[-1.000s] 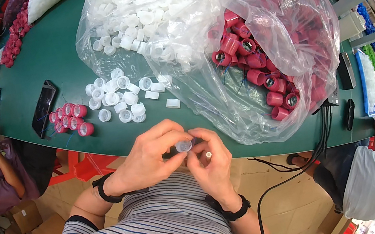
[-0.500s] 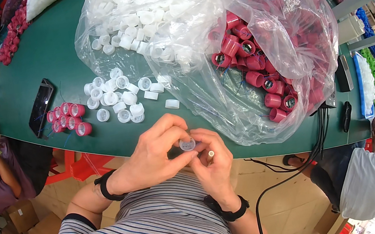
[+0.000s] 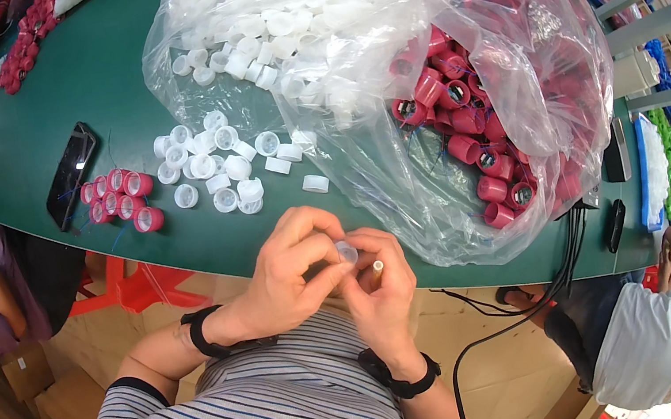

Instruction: Assembling plastic components into bottle caps using a wooden pick to press inserts into place.

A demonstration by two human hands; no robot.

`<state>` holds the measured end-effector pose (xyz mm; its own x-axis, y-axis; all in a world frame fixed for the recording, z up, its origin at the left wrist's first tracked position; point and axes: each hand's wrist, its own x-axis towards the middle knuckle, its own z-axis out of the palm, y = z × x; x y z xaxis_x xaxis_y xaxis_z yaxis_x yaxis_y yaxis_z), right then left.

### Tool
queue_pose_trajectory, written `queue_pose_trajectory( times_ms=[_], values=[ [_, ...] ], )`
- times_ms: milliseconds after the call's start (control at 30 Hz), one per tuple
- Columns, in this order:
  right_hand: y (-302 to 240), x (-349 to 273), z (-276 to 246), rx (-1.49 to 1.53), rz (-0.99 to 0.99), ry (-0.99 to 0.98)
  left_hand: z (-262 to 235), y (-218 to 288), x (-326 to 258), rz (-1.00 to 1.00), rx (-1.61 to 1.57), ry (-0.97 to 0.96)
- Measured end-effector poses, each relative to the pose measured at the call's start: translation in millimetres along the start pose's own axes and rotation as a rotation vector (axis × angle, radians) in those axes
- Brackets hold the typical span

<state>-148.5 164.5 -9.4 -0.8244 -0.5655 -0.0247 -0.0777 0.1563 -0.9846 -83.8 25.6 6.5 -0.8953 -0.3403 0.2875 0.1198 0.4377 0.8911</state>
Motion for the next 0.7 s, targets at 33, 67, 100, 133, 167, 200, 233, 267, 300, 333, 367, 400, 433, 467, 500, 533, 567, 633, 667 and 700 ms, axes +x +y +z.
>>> queue_pose_trajectory(
  times_ms=[33, 67, 100, 133, 167, 200, 233, 267, 300, 333, 367, 400, 433, 467, 500, 533, 567, 633, 667, 700],
  values=[
    [3, 0, 1, 0.054, 0.012, -0.006, -2, -2, -1, 0.008, -0.043, -0.020],
    [5, -1, 0, 0.109, 0.025, -0.010, -5, -3, -1, 0.004, -0.047, -0.009],
    [4, -1, -2, 0.101, 0.026, -0.020, -10, -3, 1, -0.005, -0.021, -0.037],
    [1, -1, -4, 0.088, 0.038, -0.034, -15, -4, 2, -0.014, 0.004, -0.064],
    [-1, -1, -5, 0.077, 0.049, -0.052, -20, -7, 0, -0.036, 0.053, -0.138],
    [-3, 0, -5, 0.069, 0.050, -0.064, -19, -8, -1, -0.041, 0.048, -0.125],
    [-3, 0, -6, 0.094, 0.055, -0.072, -17, -9, -2, -0.033, 0.081, -0.122],
    [-4, 1, -5, 0.122, 0.061, -0.081, -16, -12, -3, -0.027, 0.115, -0.119],
    [-5, 1, -5, 0.114, 0.063, -0.094, -12, -14, -5, -0.035, 0.111, -0.107],
    [-7, 2, -6, 0.109, 0.066, -0.106, -7, -17, -7, -0.006, 0.118, -0.077],
    [-8, 2, -7, 0.103, 0.069, -0.115, -3, -18, -9, 0.024, 0.123, -0.049],
    [-8, 1, -7, 0.094, 0.073, -0.126, -2, -18, -12, 0.016, 0.118, -0.039],
    [-8, 0, -8, 0.096, 0.076, -0.129, -1, -17, -14, 0.041, 0.176, -0.016],
    [-8, -1, -9, 0.097, 0.080, -0.130, 1, -18, -16, 0.066, 0.233, 0.005],
    [-8, -2, -9, 0.089, 0.084, -0.138, 2, -20, -18, 0.058, 0.228, 0.013],
    [-9, -3, -10, 0.028, 0.061, -0.148, 2, -23, -20, 0.101, 0.249, 0.025],
    [-10, -4, -9, -0.031, 0.036, -0.157, 2, -25, -21, 0.146, 0.273, 0.035],
    [-15, -3, -5, -0.073, 0.005, -0.136, 3, -23, -21, 0.134, 0.273, 0.054],
    [-17, -3, -4, -0.110, -0.030, -0.108, 3, -23, -21, 0.129, 0.276, 0.066],
    [-16, -3, -4, -0.113, -0.030, -0.114, 3, -23, -22, 0.124, 0.275, 0.071]
  ],
)
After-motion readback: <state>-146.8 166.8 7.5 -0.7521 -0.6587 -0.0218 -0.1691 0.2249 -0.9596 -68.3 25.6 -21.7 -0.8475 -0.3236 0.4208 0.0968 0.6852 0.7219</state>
